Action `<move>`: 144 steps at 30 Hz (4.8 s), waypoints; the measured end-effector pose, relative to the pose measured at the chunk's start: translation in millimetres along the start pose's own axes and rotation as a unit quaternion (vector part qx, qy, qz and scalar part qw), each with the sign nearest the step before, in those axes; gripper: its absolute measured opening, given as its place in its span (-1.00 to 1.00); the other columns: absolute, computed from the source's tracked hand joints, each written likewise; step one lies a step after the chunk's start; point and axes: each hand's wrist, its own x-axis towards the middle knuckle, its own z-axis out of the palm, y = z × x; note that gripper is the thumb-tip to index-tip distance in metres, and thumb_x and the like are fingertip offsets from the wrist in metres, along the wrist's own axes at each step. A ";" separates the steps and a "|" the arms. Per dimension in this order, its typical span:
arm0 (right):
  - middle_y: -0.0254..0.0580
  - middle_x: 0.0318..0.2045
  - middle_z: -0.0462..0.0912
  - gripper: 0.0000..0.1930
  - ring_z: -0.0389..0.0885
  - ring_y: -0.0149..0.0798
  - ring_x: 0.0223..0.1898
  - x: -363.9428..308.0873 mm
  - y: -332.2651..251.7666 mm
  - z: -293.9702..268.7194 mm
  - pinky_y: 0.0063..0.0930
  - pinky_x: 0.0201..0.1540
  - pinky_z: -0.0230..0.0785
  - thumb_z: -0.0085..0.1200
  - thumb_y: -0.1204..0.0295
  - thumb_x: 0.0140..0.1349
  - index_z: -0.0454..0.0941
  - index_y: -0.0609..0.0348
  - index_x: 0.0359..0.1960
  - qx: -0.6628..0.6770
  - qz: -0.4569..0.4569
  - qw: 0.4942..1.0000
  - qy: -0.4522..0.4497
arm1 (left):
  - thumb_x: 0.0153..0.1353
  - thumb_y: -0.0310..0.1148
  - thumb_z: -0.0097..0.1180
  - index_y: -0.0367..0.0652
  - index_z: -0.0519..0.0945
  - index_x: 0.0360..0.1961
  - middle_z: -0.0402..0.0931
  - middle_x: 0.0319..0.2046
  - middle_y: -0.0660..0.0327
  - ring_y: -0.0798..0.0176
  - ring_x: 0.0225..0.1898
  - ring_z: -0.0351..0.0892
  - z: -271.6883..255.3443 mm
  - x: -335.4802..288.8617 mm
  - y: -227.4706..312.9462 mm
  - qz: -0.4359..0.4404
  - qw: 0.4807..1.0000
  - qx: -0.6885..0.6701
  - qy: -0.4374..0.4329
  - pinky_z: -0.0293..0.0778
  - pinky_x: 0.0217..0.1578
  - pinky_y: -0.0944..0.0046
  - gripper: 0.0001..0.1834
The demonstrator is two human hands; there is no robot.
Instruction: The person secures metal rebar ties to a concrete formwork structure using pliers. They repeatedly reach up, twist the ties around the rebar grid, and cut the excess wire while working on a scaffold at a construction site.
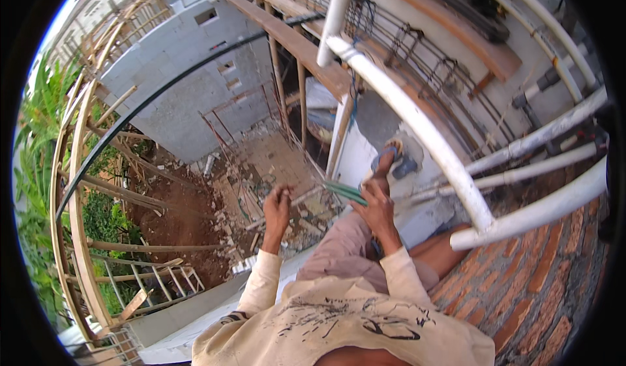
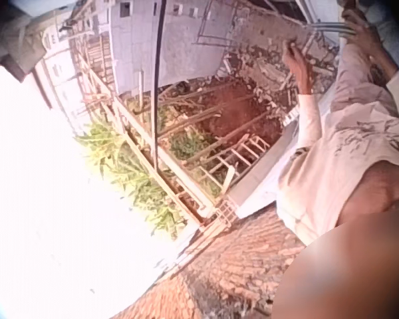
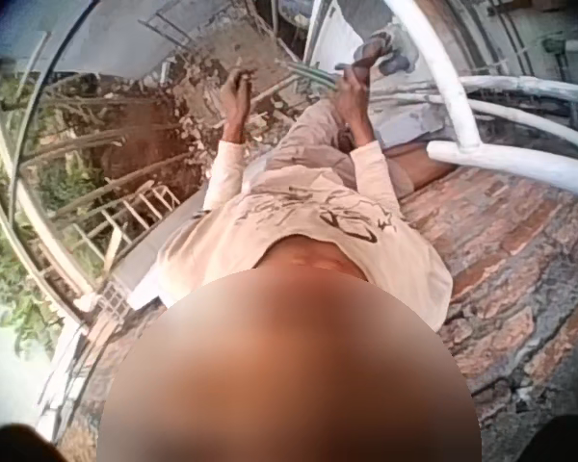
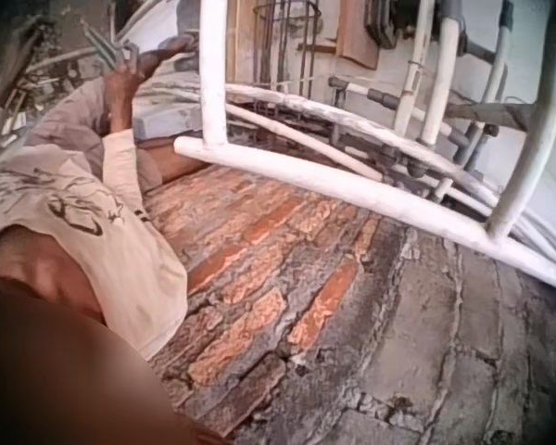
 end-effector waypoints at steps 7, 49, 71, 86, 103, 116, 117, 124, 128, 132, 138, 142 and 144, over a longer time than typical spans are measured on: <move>-0.13 -0.10 0.52 -0.65 0.65 -0.12 -0.29 18.7 -62.3 -1.7 -0.26 -0.30 0.55 0.52 0.27 -0.12 0.58 0.14 -0.44 0.065 -0.181 0.978 0.078 | 0.29 -0.56 0.12 -0.20 0.67 -0.05 0.62 -0.24 0.12 0.13 -0.30 0.57 -15.1 -22.4 118.0 0.284 0.951 0.115 0.026 0.47 -0.23 0.20 -0.77; -0.35 -0.52 0.63 -0.61 0.44 -0.52 -0.57 -35.1 24.3 51.8 -0.57 -0.45 0.29 0.18 0.07 0.36 0.62 0.16 -0.43 0.463 0.345 0.815 -0.041 | 0.07 -0.46 0.32 -0.03 0.74 -0.04 0.64 -0.20 0.18 -0.01 -0.22 0.62 14.4 -53.3 80.9 0.340 0.924 0.119 -0.130 0.55 -0.21 0.10 -0.64; -0.21 -0.63 0.42 -0.53 0.34 -0.31 -0.57 -146.2 62.7 83.3 -0.30 -0.43 0.24 0.06 0.01 0.39 0.49 0.20 -0.48 0.233 0.587 0.646 0.429 | 0.43 -0.30 -0.10 -0.27 0.43 0.35 0.49 0.15 0.08 0.37 -0.34 0.37 4.9 8.2 27.3 0.101 0.984 -0.102 -0.103 0.32 -0.30 0.37 -0.48; 0.19 -0.24 0.62 -0.64 0.57 0.16 -0.17 -81.8 224.4 38.7 0.03 -0.03 0.34 0.07 0.16 0.36 0.52 0.30 -0.21 0.004 0.688 0.522 0.503 | 0.41 -0.28 0.03 -0.20 0.43 0.36 0.53 0.20 0.00 0.37 -0.39 0.39 40.6 3.9 35.8 0.107 0.964 -0.054 -0.236 0.46 -0.28 0.30 -0.47; 0.00 -0.39 0.67 -0.76 0.63 -0.02 -0.32 -114.9 286.3 26.5 -0.15 -0.13 0.44 0.16 0.29 0.30 0.60 0.26 -0.27 -0.113 0.561 0.774 0.271 | 0.41 -0.49 0.01 -0.33 0.51 0.25 0.63 0.06 0.12 0.44 -0.45 0.45 61.5 -1.2 57.9 -0.027 0.954 -0.144 -0.261 0.41 -0.41 0.41 -0.59; -0.04 -0.36 0.61 -0.85 0.59 -0.02 -0.29 17.6 -6.7 -33.5 -0.26 -0.16 0.44 0.12 0.43 0.26 0.56 0.30 -0.31 0.195 0.033 0.957 0.212 | 0.40 -0.48 -0.01 -0.32 0.58 0.14 0.64 -0.09 0.25 0.56 -0.51 0.25 56.3 7.5 53.2 -0.077 0.938 -0.198 -0.272 0.21 -0.48 0.49 -0.66; 0.00 -0.32 0.63 -0.81 0.62 0.02 -0.23 29.1 -18.9 -33.1 -0.20 -0.05 0.44 0.10 0.39 0.29 0.56 0.32 -0.25 0.132 0.002 0.972 0.197 | 0.41 -0.49 -0.02 -0.32 0.59 0.12 0.62 -0.14 0.26 0.55 -0.50 0.24 53.7 8.3 53.0 -0.081 0.925 -0.235 -0.286 0.18 -0.48 0.50 -0.68; -0.12 -0.24 0.69 -0.69 0.65 -0.19 -0.12 41.6 -14.6 -5.9 -0.24 0.10 0.43 0.08 0.25 0.42 0.55 0.32 -0.09 0.472 0.067 0.851 -0.221 | 0.40 -0.48 0.03 -0.32 0.60 0.09 0.56 -0.26 0.32 0.56 -0.51 0.18 30.7 5.8 45.9 -0.084 0.905 -0.285 -0.305 0.11 -0.48 0.49 -0.71; -0.21 -0.28 0.66 -0.69 0.62 -0.35 -0.16 18.3 -4.6 10.6 -0.36 0.00 0.44 0.02 0.22 0.48 0.56 0.29 -0.14 0.642 0.134 0.691 -0.304 | 0.39 -0.51 -0.01 -0.25 0.60 0.09 0.54 -0.26 0.34 0.50 -0.35 0.40 25.1 1.8 46.4 -0.084 0.935 -0.211 -0.272 0.34 -0.33 0.47 -0.70; -0.29 -0.36 0.60 -0.68 0.55 -0.42 -0.27 4.6 5.7 14.1 -0.49 -0.13 0.41 0.02 0.22 0.49 0.57 0.29 -0.18 0.610 0.146 0.730 -0.270 | 0.38 -0.53 -0.08 -0.20 0.61 0.11 0.58 -0.37 0.21 0.27 -0.30 0.57 30.0 0.6 53.6 0.112 0.958 0.057 -0.258 0.48 -0.18 0.27 -0.66; -0.20 -0.18 0.70 -0.65 0.58 -0.42 -0.21 -2.3 21.3 8.7 -0.45 -0.19 0.47 0.11 0.25 0.43 0.61 0.38 -0.06 0.472 0.203 0.830 -0.218 | 0.41 -0.38 0.01 -0.33 0.57 -0.16 0.56 -0.45 -0.07 0.01 -0.40 0.56 30.9 -11.1 61.6 0.087 0.945 0.151 -0.275 0.45 -0.30 0.10 -0.79; 0.20 -0.19 0.71 -0.71 0.71 0.07 -0.18 -0.7 16.1 6.1 -0.16 -0.12 0.53 0.13 0.30 0.36 0.65 0.27 -0.07 0.221 0.129 0.956 -0.146 | 0.43 -0.35 -0.03 -0.24 0.60 -0.12 0.61 -0.36 -0.14 -0.24 -0.29 0.62 29.7 -14.0 55.9 0.125 0.949 0.178 -0.230 0.47 -0.26 0.00 -0.78; 0.16 -0.27 0.69 -0.76 0.70 0.09 -0.24 -0.8 -2.6 5.6 -0.20 -0.19 0.51 0.12 0.35 0.36 0.64 0.25 -0.08 0.146 0.064 0.957 -0.241 | 0.43 -0.35 -0.03 -0.23 0.59 -0.12 0.61 -0.38 -0.14 -0.27 -0.29 0.61 29.0 -9.7 50.3 0.128 0.954 0.179 -0.205 0.47 -0.28 -0.02 -0.79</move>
